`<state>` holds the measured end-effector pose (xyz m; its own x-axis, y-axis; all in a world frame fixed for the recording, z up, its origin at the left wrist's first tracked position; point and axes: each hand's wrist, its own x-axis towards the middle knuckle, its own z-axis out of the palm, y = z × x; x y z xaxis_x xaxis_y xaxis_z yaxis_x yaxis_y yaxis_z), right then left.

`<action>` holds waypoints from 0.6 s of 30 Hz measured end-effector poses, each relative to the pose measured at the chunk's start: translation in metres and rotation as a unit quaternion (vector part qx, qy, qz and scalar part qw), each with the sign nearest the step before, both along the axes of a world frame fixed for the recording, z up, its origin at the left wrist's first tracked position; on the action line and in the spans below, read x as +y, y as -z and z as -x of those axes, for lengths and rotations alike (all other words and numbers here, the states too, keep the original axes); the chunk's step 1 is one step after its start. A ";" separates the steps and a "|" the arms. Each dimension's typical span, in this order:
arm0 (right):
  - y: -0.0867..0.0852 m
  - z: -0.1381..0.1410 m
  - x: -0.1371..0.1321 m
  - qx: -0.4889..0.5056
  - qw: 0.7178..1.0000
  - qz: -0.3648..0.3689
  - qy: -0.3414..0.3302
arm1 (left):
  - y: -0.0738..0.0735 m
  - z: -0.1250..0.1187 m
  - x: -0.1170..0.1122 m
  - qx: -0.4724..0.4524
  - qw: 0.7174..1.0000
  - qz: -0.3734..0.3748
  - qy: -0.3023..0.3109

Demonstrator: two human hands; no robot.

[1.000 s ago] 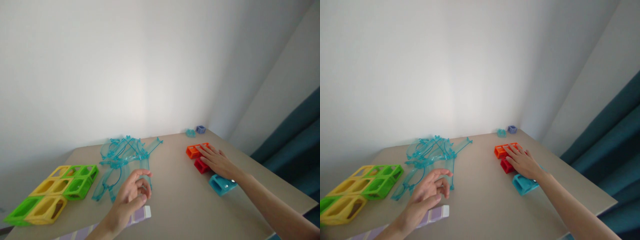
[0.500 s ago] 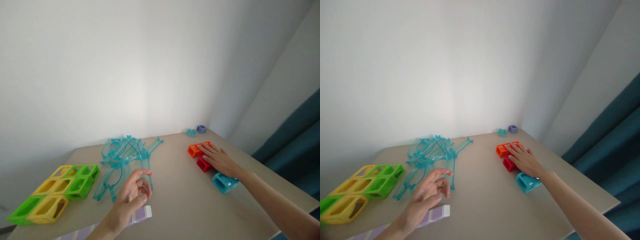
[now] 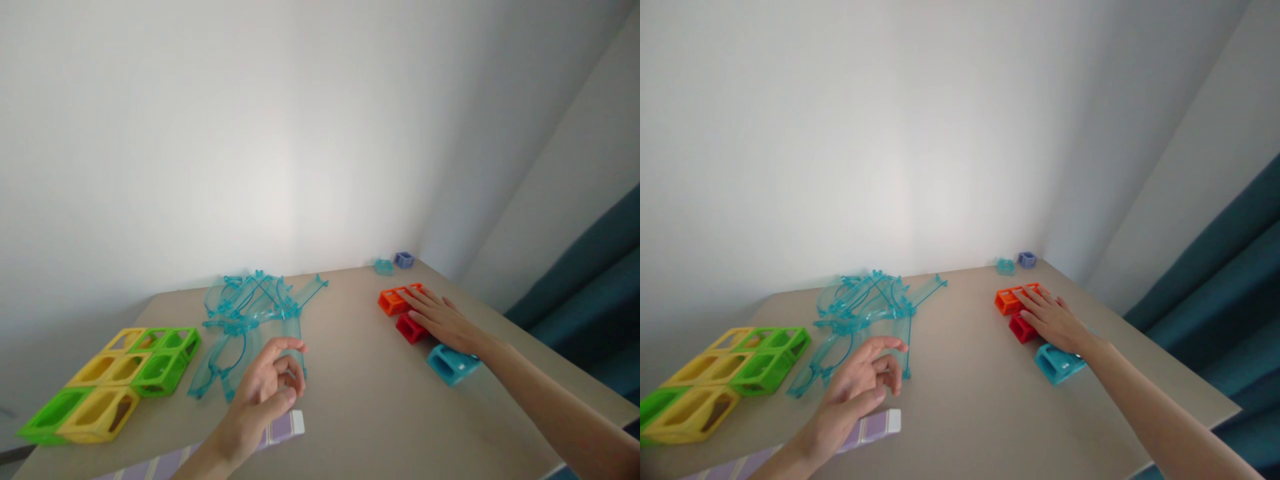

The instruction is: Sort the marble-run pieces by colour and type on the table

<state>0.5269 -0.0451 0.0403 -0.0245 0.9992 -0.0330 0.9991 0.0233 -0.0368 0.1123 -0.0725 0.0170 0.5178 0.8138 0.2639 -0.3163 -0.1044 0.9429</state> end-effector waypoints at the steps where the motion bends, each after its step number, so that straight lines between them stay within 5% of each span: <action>1: 0.000 0.000 0.000 0.001 1.000 0.002 0.003 | -0.001 0.000 0.000 0.002 1.000 0.003 -0.001; 18: 0.002 -0.008 0.003 0.021 1.000 -0.011 0.012 | -0.001 0.000 -0.002 -0.011 1.000 0.011 -0.003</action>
